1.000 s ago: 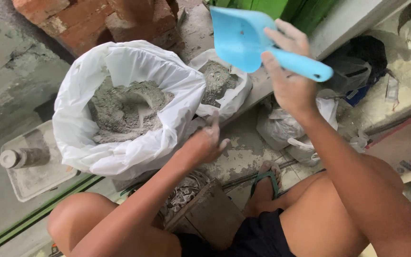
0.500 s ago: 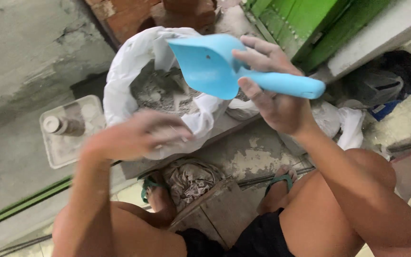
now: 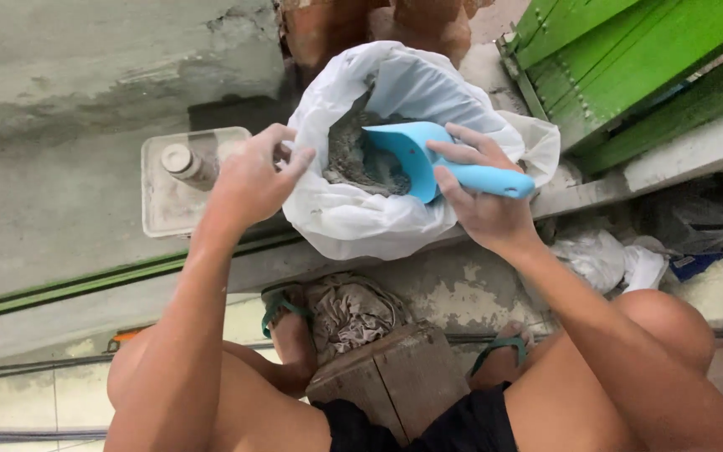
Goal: Scooping cement powder from a large bag into a smaller container using a plastic scoop
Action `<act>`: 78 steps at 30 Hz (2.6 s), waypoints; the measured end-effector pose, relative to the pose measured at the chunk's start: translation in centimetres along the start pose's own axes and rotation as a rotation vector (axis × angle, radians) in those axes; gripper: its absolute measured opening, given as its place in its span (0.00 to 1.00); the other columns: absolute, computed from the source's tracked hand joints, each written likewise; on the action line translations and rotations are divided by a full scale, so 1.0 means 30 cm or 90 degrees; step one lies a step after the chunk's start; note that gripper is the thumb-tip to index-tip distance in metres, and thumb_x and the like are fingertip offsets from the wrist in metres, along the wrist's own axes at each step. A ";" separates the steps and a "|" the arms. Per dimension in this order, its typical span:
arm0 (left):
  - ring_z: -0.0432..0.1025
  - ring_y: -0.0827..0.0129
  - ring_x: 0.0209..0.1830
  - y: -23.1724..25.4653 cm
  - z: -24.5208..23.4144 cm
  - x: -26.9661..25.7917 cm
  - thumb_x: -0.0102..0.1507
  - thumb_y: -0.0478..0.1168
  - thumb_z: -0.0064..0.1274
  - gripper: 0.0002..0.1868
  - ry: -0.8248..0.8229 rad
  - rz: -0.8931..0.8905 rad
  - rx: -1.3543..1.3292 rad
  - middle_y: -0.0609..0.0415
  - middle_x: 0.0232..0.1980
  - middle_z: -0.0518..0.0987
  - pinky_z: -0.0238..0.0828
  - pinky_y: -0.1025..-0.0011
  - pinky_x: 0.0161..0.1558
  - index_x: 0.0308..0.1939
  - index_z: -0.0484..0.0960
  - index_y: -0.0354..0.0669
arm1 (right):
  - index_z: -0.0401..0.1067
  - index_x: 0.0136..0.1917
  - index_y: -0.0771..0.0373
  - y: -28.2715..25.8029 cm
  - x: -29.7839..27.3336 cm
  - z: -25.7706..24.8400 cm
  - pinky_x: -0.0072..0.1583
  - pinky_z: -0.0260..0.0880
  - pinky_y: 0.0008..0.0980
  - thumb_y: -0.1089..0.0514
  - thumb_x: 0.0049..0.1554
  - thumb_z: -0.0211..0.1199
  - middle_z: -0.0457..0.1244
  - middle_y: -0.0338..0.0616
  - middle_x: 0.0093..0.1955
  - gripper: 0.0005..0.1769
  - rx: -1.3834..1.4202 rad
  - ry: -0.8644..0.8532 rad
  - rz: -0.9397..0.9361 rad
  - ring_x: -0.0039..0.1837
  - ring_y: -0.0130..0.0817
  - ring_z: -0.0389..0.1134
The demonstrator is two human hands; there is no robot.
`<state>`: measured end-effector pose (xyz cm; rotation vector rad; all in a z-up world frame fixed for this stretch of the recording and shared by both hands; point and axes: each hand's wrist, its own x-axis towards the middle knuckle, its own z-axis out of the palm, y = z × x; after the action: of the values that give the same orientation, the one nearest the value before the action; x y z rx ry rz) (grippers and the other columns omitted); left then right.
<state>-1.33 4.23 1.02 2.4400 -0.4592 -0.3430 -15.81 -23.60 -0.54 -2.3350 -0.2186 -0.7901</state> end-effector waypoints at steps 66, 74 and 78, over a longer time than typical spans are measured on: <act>0.70 0.39 0.67 0.405 1.034 -0.026 0.70 0.60 0.40 0.46 -0.463 0.142 0.213 0.25 0.66 0.70 0.67 0.48 0.66 0.78 0.40 0.32 | 0.75 0.67 0.62 0.524 -0.289 -0.322 0.70 0.64 0.61 0.61 0.66 0.62 0.56 0.59 0.73 0.16 0.061 0.110 0.292 0.73 0.64 0.60; 0.58 0.12 0.65 0.396 0.980 0.015 0.74 0.42 0.25 0.32 -0.342 0.845 0.911 0.04 0.67 0.57 0.52 0.25 0.65 0.81 0.41 0.39 | 0.73 0.70 0.54 0.559 -0.309 -0.326 0.75 0.64 0.65 0.65 0.64 0.63 0.47 0.57 0.82 0.21 0.032 0.007 0.103 0.80 0.63 0.53; 0.74 0.57 0.26 0.485 0.891 -0.021 0.72 0.54 0.33 0.46 -0.535 0.177 0.154 0.43 0.22 0.77 0.71 0.62 0.31 0.81 0.27 0.30 | 0.56 0.74 0.72 0.468 -0.202 -0.384 0.69 0.78 0.33 0.71 0.65 0.62 0.55 0.56 0.75 0.28 0.024 0.097 0.148 0.74 0.47 0.63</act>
<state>-14.74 -20.58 -10.44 2.3092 -1.2342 -1.2564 -21.38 -41.45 -4.66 -2.2030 0.1018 -0.8338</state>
